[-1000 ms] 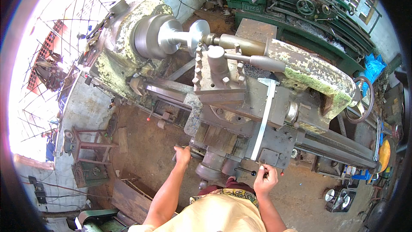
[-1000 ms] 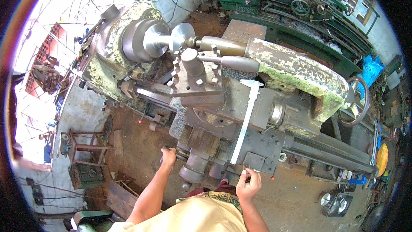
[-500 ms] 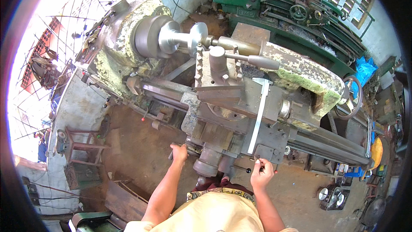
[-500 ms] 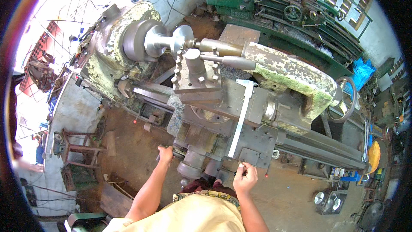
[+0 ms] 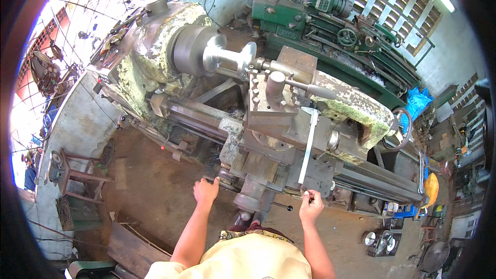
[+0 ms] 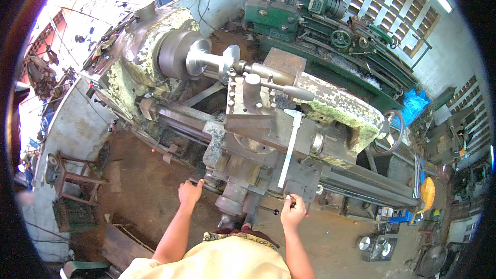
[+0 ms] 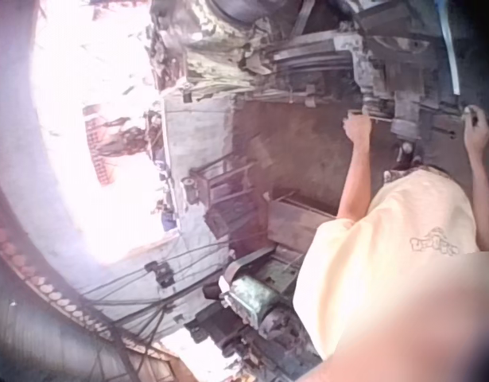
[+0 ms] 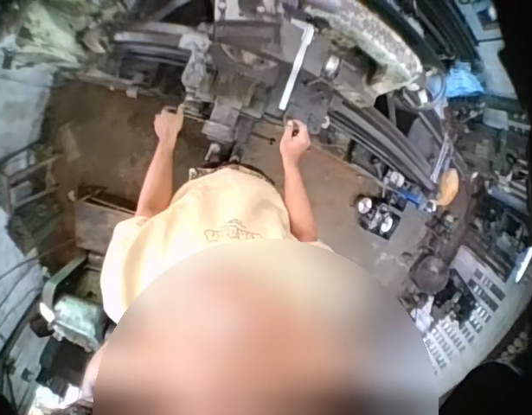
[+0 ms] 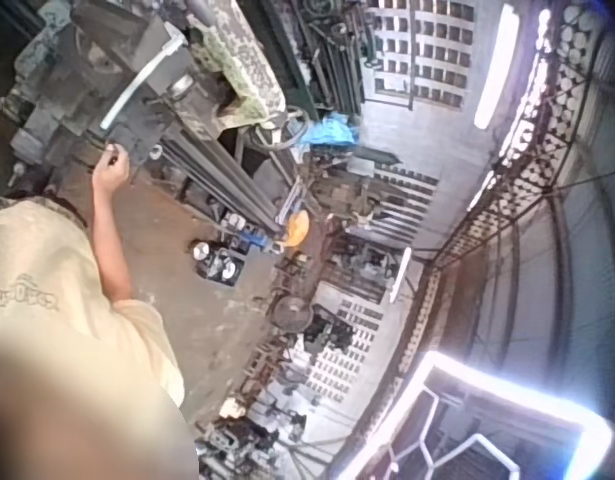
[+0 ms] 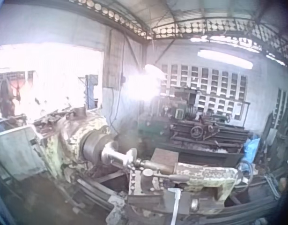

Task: The person operates a lathe and repeatedly measures a rotating metal workpiece with a caliper. They adjust the lathe controls between measurements and reposition the caliper to check different sections of the part.

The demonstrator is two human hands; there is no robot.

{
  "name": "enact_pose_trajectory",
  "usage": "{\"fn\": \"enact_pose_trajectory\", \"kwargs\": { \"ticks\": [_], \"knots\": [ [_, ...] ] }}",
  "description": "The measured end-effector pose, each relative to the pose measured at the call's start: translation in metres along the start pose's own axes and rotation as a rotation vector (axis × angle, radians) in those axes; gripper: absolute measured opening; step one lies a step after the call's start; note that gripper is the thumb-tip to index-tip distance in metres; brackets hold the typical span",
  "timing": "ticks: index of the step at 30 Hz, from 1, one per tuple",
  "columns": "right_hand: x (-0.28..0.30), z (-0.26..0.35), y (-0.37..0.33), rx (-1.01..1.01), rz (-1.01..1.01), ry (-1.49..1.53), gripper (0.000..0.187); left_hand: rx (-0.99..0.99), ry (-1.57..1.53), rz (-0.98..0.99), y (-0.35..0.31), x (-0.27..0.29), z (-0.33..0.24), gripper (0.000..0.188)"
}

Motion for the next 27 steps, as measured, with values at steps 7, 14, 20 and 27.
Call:
{"fn": "enact_pose_trajectory", "kwargs": {
  "ticks": [7,14,20,27],
  "knots": [
    [-0.001,0.006,0.0,-0.084,-0.012,-0.053,0.008,-0.118,-0.154,0.213,0.05,-0.016,0.039,0.089],
    [-0.001,0.014,0.004,-0.11,0.003,-0.024,0.006,-0.014,-0.428,0.502,0.05,-0.036,0.052,0.088],
    [0.0,0.017,0.006,-0.088,0.019,-0.04,0.005,-0.117,-0.543,0.767,-0.013,-0.089,0.038,0.043],
    [0.001,0.011,0.006,-0.045,0.04,-0.127,0.006,-0.771,-0.224,0.485,0.006,-0.268,0.051,0.038]
  ]
}}
Point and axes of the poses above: each hand's wrist, its own y-axis towards the middle knuckle, its own x-axis out of the back of the hand, z = x × y, the point moved 1 cm from there along y, towards the middle knuckle, and after that the axes turned 13 degrees about x, right-handed, at the moved point
